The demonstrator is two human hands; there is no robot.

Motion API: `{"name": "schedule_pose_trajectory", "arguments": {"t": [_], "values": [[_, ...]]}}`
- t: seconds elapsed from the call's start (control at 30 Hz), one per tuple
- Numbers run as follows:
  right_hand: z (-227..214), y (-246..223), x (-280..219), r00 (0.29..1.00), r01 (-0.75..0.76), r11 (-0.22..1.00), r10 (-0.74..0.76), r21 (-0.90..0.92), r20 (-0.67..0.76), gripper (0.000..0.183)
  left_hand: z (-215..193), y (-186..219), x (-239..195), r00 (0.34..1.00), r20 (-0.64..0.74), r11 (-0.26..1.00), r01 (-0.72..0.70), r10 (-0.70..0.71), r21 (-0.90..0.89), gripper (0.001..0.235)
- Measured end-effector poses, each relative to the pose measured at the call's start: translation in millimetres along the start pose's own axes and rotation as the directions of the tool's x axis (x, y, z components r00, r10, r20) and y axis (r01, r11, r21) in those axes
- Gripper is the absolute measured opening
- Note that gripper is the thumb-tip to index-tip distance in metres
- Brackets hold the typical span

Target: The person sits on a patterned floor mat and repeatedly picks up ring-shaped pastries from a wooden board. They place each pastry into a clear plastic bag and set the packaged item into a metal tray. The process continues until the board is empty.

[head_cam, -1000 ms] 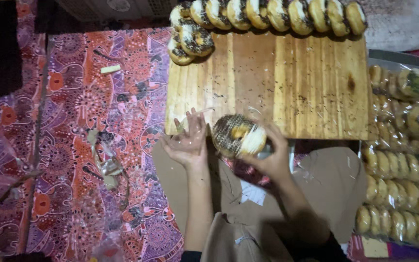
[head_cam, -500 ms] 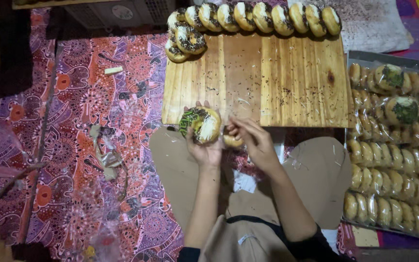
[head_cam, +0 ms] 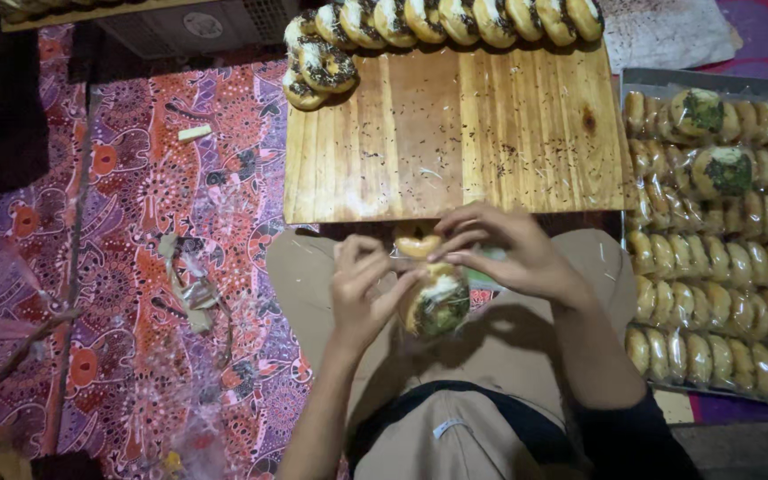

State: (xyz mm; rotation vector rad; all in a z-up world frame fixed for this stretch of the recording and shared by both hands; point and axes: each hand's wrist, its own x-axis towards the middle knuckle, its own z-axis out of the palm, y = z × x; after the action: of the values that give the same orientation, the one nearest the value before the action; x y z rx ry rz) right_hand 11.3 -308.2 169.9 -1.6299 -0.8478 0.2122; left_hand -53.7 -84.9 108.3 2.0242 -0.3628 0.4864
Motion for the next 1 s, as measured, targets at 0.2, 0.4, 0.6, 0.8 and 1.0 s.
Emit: {"name": "schedule_pose_trajectory", "arguments": {"t": [0.2, 0.4, 0.6, 0.8, 1.0], "values": [[11, -28, -28, 0.992, 0.121, 0.981, -0.126, -0.150, -0.030, 0.028, -33, 72, 6, 0.924, 0.033, 0.914, -0.381, 0.380, 0.137, 0.023], [33, 15, -41, 0.833, 0.382, 0.584, -0.553, -0.716, -0.006, 0.021, -31, 81, 14, 0.965, -0.022, 0.957, -0.257, 0.262, 0.132, 0.022], [-1, 96, -58, 0.908, -0.325, 0.325, -0.157, -0.888, -0.389, 0.007, -50, 40, -7, 0.978, -0.163, 0.991, -0.127, 0.131, 0.031, 0.016], [4, 114, -60, 0.863, -0.474, 0.879, 0.474, -0.041, 0.178, 0.061, -32, -3, -35, 0.878, -0.309, 0.927, 0.314, -0.365, -0.204, 0.007], [95, 162, 19, 0.980, -0.123, 0.853, 0.185, 0.507, -0.074, 0.021, -29, -61, -25, 0.700, -0.321, 0.753, 0.478, -0.638, -0.453, 0.016]]}}
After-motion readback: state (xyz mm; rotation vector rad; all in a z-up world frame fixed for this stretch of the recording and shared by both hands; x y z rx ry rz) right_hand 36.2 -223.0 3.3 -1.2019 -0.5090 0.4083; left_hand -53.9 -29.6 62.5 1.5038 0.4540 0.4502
